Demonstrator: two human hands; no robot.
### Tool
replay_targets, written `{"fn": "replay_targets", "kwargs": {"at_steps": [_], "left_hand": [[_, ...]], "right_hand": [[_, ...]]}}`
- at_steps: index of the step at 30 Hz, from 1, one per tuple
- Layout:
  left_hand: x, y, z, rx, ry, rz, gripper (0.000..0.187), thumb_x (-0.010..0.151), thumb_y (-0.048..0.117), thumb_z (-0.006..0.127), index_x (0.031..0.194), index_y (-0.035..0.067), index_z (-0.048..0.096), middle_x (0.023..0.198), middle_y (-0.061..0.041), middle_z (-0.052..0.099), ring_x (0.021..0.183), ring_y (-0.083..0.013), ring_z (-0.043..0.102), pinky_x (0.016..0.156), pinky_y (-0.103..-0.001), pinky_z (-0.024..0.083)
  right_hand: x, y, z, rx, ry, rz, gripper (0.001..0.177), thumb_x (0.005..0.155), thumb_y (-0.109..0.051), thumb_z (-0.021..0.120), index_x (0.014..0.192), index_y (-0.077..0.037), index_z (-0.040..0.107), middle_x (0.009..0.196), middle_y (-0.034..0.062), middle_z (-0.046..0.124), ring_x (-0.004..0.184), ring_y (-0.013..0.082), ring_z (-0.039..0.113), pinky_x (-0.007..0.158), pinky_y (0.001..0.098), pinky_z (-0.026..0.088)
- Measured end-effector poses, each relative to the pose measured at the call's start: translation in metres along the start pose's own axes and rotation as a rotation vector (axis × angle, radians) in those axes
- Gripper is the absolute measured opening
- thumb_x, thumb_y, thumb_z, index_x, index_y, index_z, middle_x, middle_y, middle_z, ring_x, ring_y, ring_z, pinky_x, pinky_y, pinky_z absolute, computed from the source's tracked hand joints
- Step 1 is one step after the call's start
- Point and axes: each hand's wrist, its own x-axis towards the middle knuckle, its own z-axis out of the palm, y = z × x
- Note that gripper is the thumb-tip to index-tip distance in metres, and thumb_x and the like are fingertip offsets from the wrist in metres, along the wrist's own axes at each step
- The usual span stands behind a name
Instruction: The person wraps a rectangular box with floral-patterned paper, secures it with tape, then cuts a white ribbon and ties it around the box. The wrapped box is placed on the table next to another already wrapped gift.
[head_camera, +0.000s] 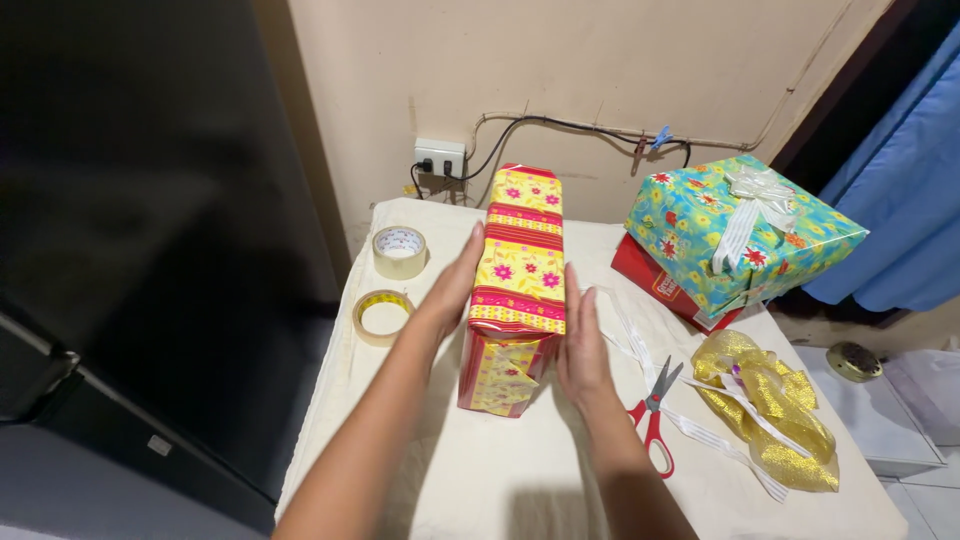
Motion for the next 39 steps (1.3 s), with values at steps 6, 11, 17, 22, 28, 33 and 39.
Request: {"fn": "replay_targets", "kwargs": {"at_steps": [6,11,17,22,28,33,39], "left_hand": [[-0.033,-0.034,0.003,-0.621,-0.127,-0.063,0.082,0.1,0.068,0.04,0.149,0.002,0.048,0.142,-0.022,0.059,0.124,-0.0286,0.063,0.105,-0.045,0.052],[-0.026,-0.065,-0.017,-0.859,-0.241,-0.187,0.069,0.101,0.058,0.043,0.144,0.005,0.052,0.137,-0.017,0.063,0.117,-0.0281,0.067,0.103,-0.046,0.053],[-0.025,-0.062,-0.092,-0.267,0.096,-0.342,0.061,0.101,0.048,0.045,0.15,0.012,0.047,0.145,-0.013,0.055,0.128,-0.0265,0.059,0.109,-0.044,0.049],[-0.018,-0.042,-0.099,0.598,0.223,-0.02,0.067,0.103,0.053,0.042,0.154,0.01,0.044,0.16,-0.015,0.046,0.149,-0.026,0.044,0.121,-0.039,0.033],[-0.025,-0.045,-0.055,1.24,0.133,-0.094,0.071,0.101,0.058,0.039,0.159,0.019,0.029,0.168,-0.018,0.016,0.152,-0.0349,0.017,0.12,-0.045,0.019],[-0.023,-0.028,-0.058,0.963,0.284,-0.191,0.09,0.096,0.057,0.055,0.16,0.003,0.023,0.151,-0.024,0.049,0.135,-0.035,0.056,0.11,-0.041,0.046],[-0.027,-0.02,-0.059,0.333,0.365,0.166,0.06,0.098,0.048,0.045,0.142,0.008,0.055,0.123,-0.015,0.071,0.112,-0.026,0.067,0.099,-0.038,0.051]], "right_hand": [[-0.003,0.017,0.016,0.013,0.081,0.197,0.074,0.101,-0.057,0.034,0.156,-0.007,0.041,0.157,0.019,0.049,0.146,0.0328,0.045,0.117,0.0445,0.034],[0.011,-0.004,0.029,-0.996,0.052,-0.265,0.066,0.102,-0.047,0.038,0.158,-0.012,0.033,0.167,0.0101,0.028,0.155,0.0239,0.022,0.122,0.0376,0.015],[0.0,0.015,-0.009,-1.229,0.105,-0.068,0.059,0.101,-0.045,0.039,0.155,-0.021,0.041,0.168,0.0051,0.027,0.157,0.0211,0.022,0.123,0.0415,0.016],[-0.008,0.03,-0.043,-0.767,0.23,-0.044,0.064,0.103,-0.037,0.043,0.161,-0.016,0.025,0.167,0.0157,0.021,0.155,0.0269,0.022,0.125,0.0404,0.022],[-0.026,0.043,-0.026,-0.203,0.163,0.19,0.066,0.101,-0.038,0.036,0.163,-0.023,0.016,0.158,0.0131,0.043,0.141,0.0232,0.048,0.113,0.0411,0.04],[-0.027,0.035,-0.017,-0.084,0.22,0.278,0.061,0.104,-0.039,0.036,0.16,-0.018,0.028,0.154,0.0148,0.05,0.136,0.0224,0.054,0.109,0.0404,0.044],[-0.003,0.028,-0.051,-0.066,0.084,-0.116,0.075,0.087,0.001,0.059,0.157,-0.013,0.036,0.142,0.01,0.055,0.127,0.0211,0.056,0.107,0.036,0.048]]}}
